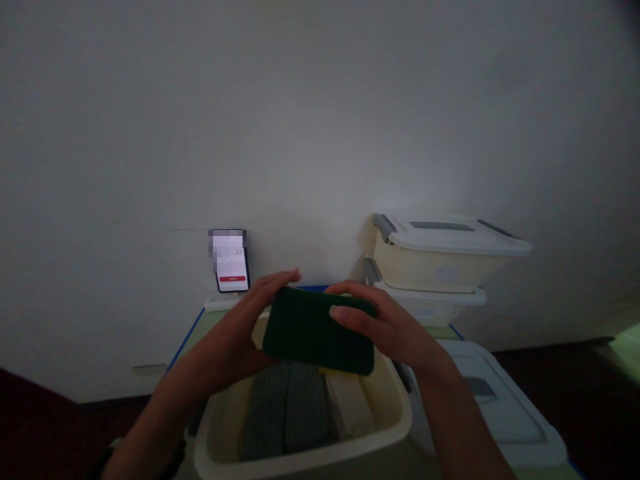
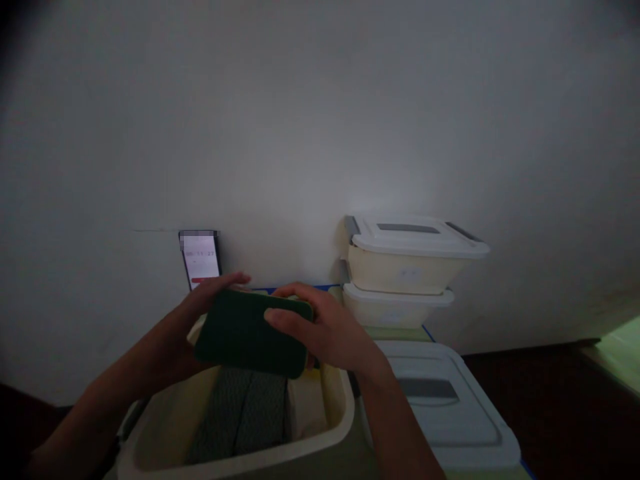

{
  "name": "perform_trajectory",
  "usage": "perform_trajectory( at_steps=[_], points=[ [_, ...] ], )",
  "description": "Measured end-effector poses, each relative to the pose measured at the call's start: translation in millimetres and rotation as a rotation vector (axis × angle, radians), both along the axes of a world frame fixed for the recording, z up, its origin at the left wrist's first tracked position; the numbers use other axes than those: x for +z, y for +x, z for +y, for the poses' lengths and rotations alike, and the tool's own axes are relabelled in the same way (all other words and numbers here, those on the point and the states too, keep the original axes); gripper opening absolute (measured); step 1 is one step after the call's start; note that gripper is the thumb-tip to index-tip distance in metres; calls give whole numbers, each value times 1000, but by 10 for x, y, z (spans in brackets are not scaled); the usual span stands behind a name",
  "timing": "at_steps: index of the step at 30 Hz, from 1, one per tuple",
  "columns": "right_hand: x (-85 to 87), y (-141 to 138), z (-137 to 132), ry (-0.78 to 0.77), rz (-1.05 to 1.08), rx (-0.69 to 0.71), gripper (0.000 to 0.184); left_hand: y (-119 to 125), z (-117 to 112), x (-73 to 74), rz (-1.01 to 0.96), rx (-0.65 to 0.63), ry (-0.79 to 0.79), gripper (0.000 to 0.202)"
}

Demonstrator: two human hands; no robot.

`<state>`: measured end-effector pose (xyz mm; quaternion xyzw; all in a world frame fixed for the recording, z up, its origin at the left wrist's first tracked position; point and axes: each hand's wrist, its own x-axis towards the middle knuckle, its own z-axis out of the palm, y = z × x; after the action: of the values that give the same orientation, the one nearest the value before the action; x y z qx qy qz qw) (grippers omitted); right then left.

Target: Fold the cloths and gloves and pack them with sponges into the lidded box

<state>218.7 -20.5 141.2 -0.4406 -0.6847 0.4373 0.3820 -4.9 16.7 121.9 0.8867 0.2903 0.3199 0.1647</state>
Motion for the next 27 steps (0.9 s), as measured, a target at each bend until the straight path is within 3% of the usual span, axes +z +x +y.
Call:
perform_trajectory(
  at_steps=[5,10,13,15,19,23,27],
  points=[
    [-24,15,1,10,39,-102,34,12,-28,33,-1,-22,-36,59],
    [-37,-16,31,113,-16,-177,28,6,-44,18,30,-6,-47,81],
    [-27,-4,25,198,-80,-171,26,13,-29,-3,0,29,-42,79],
    [-24,31,8,211,-127,-98,38,20,-10,-16,-23,59,-48,76],
    [-40,104,-30,256,-269,24,84,20,20,-39,-26,78,-74,74],
    [-43,116,-40,327,-334,-36,75,-21,26,-36,12,69,-84,73],
    [5,123,-66,381,-380,-43,68,-77,6,22,61,-20,-56,75]
  ],
)
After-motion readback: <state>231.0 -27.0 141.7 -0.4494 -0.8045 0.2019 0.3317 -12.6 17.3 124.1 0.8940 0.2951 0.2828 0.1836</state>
